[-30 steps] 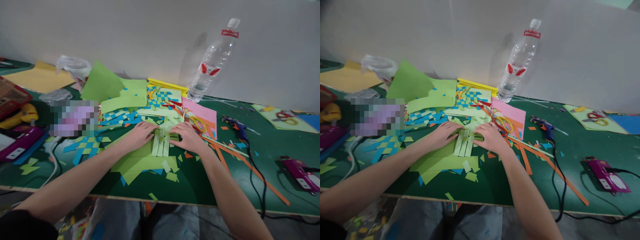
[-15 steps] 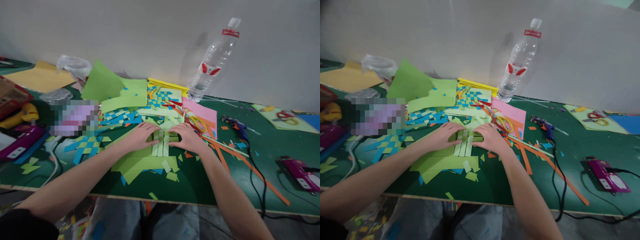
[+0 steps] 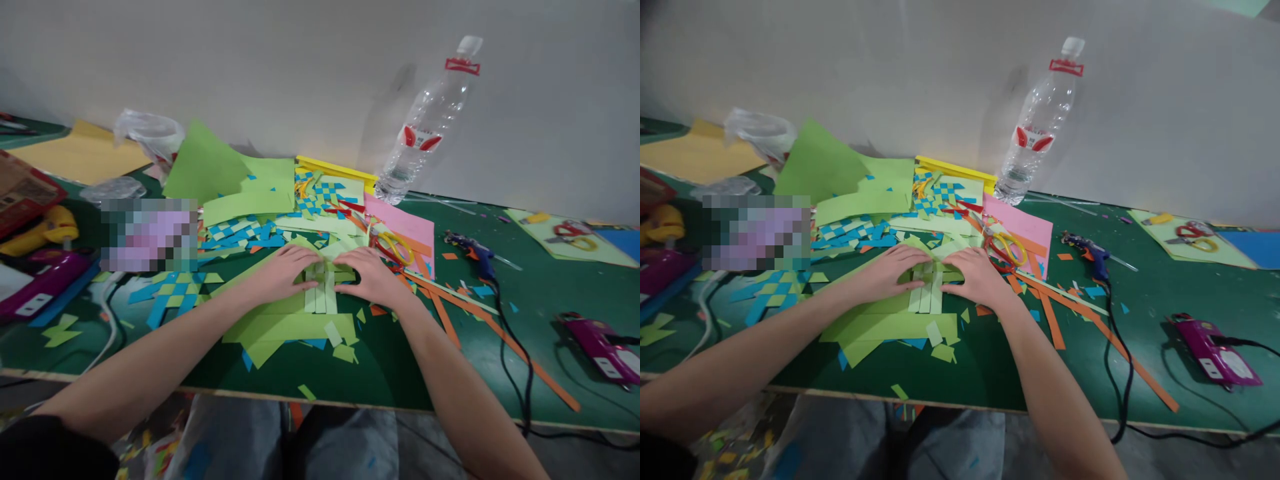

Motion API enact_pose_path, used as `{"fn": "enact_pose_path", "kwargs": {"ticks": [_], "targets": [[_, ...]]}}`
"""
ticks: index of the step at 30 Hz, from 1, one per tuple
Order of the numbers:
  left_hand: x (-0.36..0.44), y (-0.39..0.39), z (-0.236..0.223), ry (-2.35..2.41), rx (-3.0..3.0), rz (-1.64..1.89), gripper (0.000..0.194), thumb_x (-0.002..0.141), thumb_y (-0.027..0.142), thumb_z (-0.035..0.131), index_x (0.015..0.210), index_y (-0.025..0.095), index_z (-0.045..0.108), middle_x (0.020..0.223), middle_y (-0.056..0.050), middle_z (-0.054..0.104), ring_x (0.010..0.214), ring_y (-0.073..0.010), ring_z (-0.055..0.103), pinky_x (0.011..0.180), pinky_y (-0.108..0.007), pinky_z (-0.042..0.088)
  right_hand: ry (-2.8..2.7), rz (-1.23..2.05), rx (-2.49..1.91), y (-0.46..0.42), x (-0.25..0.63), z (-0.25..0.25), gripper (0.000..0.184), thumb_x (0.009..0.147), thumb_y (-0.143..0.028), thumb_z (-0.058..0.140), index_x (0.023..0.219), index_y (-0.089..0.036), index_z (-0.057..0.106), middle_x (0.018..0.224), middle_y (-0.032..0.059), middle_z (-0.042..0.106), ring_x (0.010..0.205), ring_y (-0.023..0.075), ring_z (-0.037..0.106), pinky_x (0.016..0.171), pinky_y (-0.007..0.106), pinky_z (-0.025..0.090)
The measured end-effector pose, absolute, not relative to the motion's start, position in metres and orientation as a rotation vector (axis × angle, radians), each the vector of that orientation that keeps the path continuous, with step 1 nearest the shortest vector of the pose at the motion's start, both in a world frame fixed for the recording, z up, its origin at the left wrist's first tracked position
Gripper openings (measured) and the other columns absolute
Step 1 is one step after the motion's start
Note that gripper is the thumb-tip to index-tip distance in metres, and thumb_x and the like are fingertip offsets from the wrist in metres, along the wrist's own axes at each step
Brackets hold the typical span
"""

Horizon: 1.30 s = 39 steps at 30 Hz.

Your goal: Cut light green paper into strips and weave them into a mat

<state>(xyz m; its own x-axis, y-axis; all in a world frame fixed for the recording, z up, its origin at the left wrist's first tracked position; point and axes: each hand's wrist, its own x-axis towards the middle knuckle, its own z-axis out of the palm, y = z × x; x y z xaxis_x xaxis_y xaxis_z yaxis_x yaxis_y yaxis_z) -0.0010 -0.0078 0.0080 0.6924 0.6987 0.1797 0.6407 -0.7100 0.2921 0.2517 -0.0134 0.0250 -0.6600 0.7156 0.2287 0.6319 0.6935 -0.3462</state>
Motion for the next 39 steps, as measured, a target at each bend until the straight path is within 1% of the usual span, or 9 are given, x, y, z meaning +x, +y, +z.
{"fn": "enact_pose_path", "kwargs": {"ticks": [4,9,12,16,19,21,27,32,39], "targets": [[-0.0019,-0.0061,0.0042,1.06,2.688,0.425,0.049,0.093,0.051,0.055,0.133,0.022,0.054,0.133,-0.008,0.061,0.128,-0.0261,0.05,0.112,-0.047,0.031,-2.556,0.347,-1.024,-0.0123,0.2506,0.0226,0.045,0.083,-0.048,0.069,0.119,-0.022,0.063,0.121,0.0087,0.069,0.116,0.0278,0.058,0.1,0.047,0.037],[-0.0017,-0.0063,0.005,1.043,2.698,0.433,0.049,0.092,0.049,0.056,0.132,0.022,0.054,0.134,-0.008,0.06,0.128,-0.0262,0.05,0.112,-0.047,0.031,-2.553,0.361,-1.003,-0.0128,0.2494,0.0223,0.044,0.084,-0.047,0.069,0.119,-0.022,0.062,0.122,0.0088,0.068,0.117,0.0274,0.058,0.101,0.046,0.038],[-0.0016,-0.0071,0.0088,1.081,2.663,0.45,0.042,0.095,0.046,0.053,0.13,0.022,0.055,0.132,-0.007,0.062,0.126,-0.0259,0.052,0.112,-0.048,0.032,-2.529,0.349,-0.999,-0.0134,0.2502,0.0242,0.043,0.084,-0.046,0.069,0.119,-0.021,0.062,0.122,0.0089,0.068,0.117,0.0271,0.058,0.102,0.046,0.038],[-0.0038,-0.006,0.0115,1.239,2.603,0.51,0.034,0.098,0.032,0.043,0.126,0.021,0.057,0.125,-0.008,0.065,0.119,-0.0265,0.057,0.108,-0.052,0.036,-2.479,0.313,-1.034,-0.0141,0.2511,0.0272,0.036,0.087,-0.042,0.067,0.116,-0.022,0.064,0.114,0.009,0.07,0.111,0.0267,0.06,0.099,0.045,0.04],[-0.0057,-0.0047,0.0104,1.295,2.606,0.551,0.038,0.091,0.015,0.043,0.126,0.019,0.057,0.122,-0.009,0.067,0.115,-0.0259,0.058,0.106,-0.052,0.04,-2.477,0.302,-1.079,-0.0144,0.2509,0.0274,0.029,0.089,-0.039,0.064,0.113,-0.021,0.065,0.102,0.008,0.071,0.101,0.0256,0.062,0.092,0.042,0.044],[-0.0061,-0.0044,0.0091,1.282,2.627,0.557,0.044,0.085,0.009,0.043,0.125,0.019,0.058,0.12,-0.008,0.067,0.115,-0.0255,0.058,0.105,-0.051,0.04,-2.495,0.272,-1.096,-0.0143,0.2507,0.0267,0.027,0.09,-0.038,0.063,0.111,-0.02,0.065,0.102,0.0087,0.07,0.1,0.0261,0.062,0.089,0.042,0.044],[-0.0046,-0.0054,0.0071,1.241,2.641,0.554,0.039,0.087,0.012,0.043,0.122,0.018,0.059,0.119,-0.008,0.068,0.114,-0.0244,0.059,0.107,-0.051,0.038,-2.534,0.208,-1.089,-0.0128,0.2513,0.0225,0.033,0.091,-0.037,0.061,0.118,-0.019,0.062,0.122,0.0108,0.066,0.115,0.0284,0.057,0.099,0.046,0.042],[-0.0041,-0.0056,0.0067,1.224,2.623,0.528,0.04,0.086,0.012,0.043,0.122,0.021,0.059,0.119,-0.006,0.068,0.116,-0.0238,0.059,0.112,-0.053,0.031,-2.564,0.269,-1.034,-0.0118,0.2495,0.0198,0.036,0.09,-0.036,0.062,0.122,-0.02,0.06,0.12,0.011,0.068,0.116,0.0275,0.058,0.101,0.047,0.041],[-0.0034,-0.0063,0.0057,1.209,2.622,0.525,0.037,0.088,0.013,0.046,0.121,0.019,0.061,0.12,-0.008,0.068,0.117,-0.0244,0.058,0.113,-0.054,0.031,-2.577,0.301,-0.993,-0.0118,0.2479,0.0194,0.038,0.088,-0.035,0.064,0.121,-0.017,0.061,0.119,0.0123,0.068,0.115,0.0273,0.059,0.102,0.047,0.041]]}}
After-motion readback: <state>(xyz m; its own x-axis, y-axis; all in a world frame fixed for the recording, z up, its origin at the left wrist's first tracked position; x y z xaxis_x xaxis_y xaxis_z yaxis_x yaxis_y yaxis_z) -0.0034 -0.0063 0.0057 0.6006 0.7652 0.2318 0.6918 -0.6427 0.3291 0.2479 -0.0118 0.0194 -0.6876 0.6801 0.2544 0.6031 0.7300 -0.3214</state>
